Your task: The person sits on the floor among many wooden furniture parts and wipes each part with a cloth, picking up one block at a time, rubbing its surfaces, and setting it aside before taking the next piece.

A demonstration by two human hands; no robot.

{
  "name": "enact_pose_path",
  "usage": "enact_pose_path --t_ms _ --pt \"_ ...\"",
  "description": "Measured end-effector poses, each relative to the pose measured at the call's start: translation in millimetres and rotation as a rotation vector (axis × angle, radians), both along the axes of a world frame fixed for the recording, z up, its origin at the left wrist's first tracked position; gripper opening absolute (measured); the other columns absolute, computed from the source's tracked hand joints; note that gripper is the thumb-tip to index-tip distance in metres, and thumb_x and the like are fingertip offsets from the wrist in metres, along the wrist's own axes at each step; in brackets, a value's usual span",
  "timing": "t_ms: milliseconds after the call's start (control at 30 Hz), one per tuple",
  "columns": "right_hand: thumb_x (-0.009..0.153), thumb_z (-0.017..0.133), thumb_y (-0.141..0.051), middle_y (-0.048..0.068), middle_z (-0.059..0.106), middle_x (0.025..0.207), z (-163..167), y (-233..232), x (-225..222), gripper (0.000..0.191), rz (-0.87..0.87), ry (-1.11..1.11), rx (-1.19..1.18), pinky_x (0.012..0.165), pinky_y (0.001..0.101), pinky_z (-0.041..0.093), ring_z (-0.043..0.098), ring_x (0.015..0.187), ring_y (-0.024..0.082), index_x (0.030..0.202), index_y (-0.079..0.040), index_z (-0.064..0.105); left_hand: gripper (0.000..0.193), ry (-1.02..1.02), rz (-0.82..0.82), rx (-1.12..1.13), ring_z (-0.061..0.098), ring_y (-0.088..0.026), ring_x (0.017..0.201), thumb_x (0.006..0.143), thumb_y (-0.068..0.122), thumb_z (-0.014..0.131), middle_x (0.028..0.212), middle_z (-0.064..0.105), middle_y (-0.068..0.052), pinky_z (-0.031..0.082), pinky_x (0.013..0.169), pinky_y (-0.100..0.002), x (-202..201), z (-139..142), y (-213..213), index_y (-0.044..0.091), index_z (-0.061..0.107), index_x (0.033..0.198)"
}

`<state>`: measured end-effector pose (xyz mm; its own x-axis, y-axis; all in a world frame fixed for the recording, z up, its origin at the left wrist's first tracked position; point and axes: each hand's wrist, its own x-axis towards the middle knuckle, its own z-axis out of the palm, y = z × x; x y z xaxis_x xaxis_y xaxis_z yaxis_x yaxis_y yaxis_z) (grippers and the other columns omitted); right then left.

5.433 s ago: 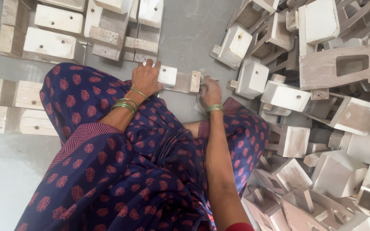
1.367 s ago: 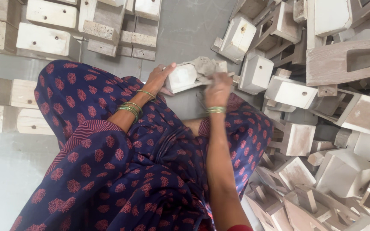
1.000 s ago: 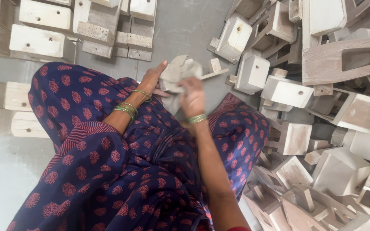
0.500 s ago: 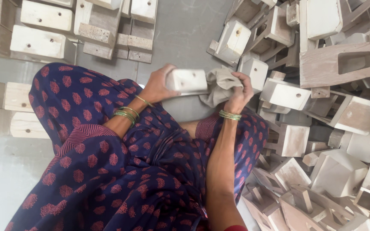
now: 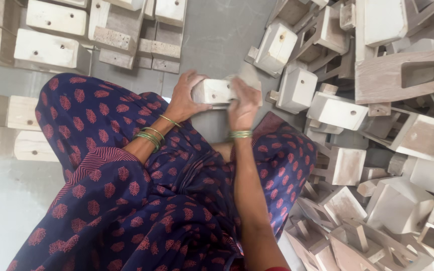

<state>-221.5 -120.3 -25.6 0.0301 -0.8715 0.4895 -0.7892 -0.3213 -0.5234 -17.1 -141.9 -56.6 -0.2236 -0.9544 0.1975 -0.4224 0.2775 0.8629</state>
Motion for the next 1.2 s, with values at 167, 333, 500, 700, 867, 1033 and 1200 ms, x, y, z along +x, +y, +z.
enact_pose_path --t_ms 167,333,500,700,867,1033,1200 --pt "0.081 0.051 0.007 0.020 0.072 0.119 -11.0 2.6 -31.8 0.047 -0.043 -0.339 0.244 0.107 0.0379 0.050 0.070 0.115 0.032 0.123 -0.001 0.071 0.123 0.173 -0.067 0.422 0.049 -0.041 0.137 0.054 0.046 0.100 0.148 0.046 -0.025 0.039 0.115 -0.044 -2.2 -2.5 -7.6 0.007 0.034 0.150" --pt "0.079 0.052 0.008 0.016 0.075 0.116 5.8 9.3 -25.6 0.046 -0.056 -0.439 0.292 0.100 0.0320 0.053 0.072 0.111 0.025 0.120 0.000 0.071 0.122 0.166 -0.069 0.293 0.051 -0.040 0.138 0.057 0.042 0.098 0.148 0.051 -0.022 0.040 0.118 -0.043 -2.3 17.7 -0.9 0.010 0.032 0.155" --pt "0.081 0.058 0.008 0.010 0.074 0.119 38.1 9.3 -24.0 0.045 -0.322 -0.534 0.117 0.069 0.0316 0.051 0.068 0.087 0.018 0.122 -0.004 0.069 0.122 0.078 -0.111 -0.104 0.049 -0.042 0.134 0.057 0.014 0.094 0.143 0.045 -0.024 0.042 0.117 -0.043 -5.8 55.4 5.3 0.011 0.028 0.159" --pt "0.072 0.049 0.016 0.015 0.073 0.123 45.7 15.6 30.0 0.055 0.073 -0.094 -0.035 0.105 0.0417 0.056 0.073 0.115 0.033 0.119 -0.003 0.071 0.119 0.023 -0.151 -0.148 0.046 -0.041 0.137 0.060 0.006 0.089 0.148 0.046 -0.023 0.038 0.119 -0.045 -8.3 62.0 9.0 0.009 0.025 0.160" --pt "0.069 0.048 0.017 0.018 0.073 0.120 33.7 27.9 52.8 0.055 0.216 -0.153 0.004 0.107 0.0428 0.055 0.070 0.117 0.034 0.116 0.001 0.070 0.115 0.033 -0.133 -0.194 0.046 -0.038 0.145 0.069 -0.001 0.081 0.155 0.047 -0.018 0.038 0.126 -0.043 -6.6 50.2 10.2 0.012 0.023 0.166" --pt "0.078 0.047 0.020 0.015 0.076 0.121 21.2 1.3 8.2 0.052 0.030 -0.145 0.017 0.105 0.0373 0.060 0.074 0.116 0.029 0.115 -0.005 0.074 0.119 0.026 -0.143 -0.167 0.046 -0.041 0.138 0.061 0.003 0.084 0.151 0.047 -0.021 0.038 0.120 -0.044 -10.6 51.8 9.0 0.012 0.022 0.161" --pt "0.072 0.050 0.017 0.021 0.071 0.124 20.6 16.1 22.5 0.054 0.087 -0.120 -0.030 0.107 0.0411 0.055 0.069 0.117 0.034 0.119 0.001 0.071 0.120 0.011 -0.148 -0.176 0.047 -0.040 0.138 0.062 0.002 0.086 0.150 0.048 -0.021 0.039 0.120 -0.044 -11.1 55.7 9.3 0.013 0.022 0.163"
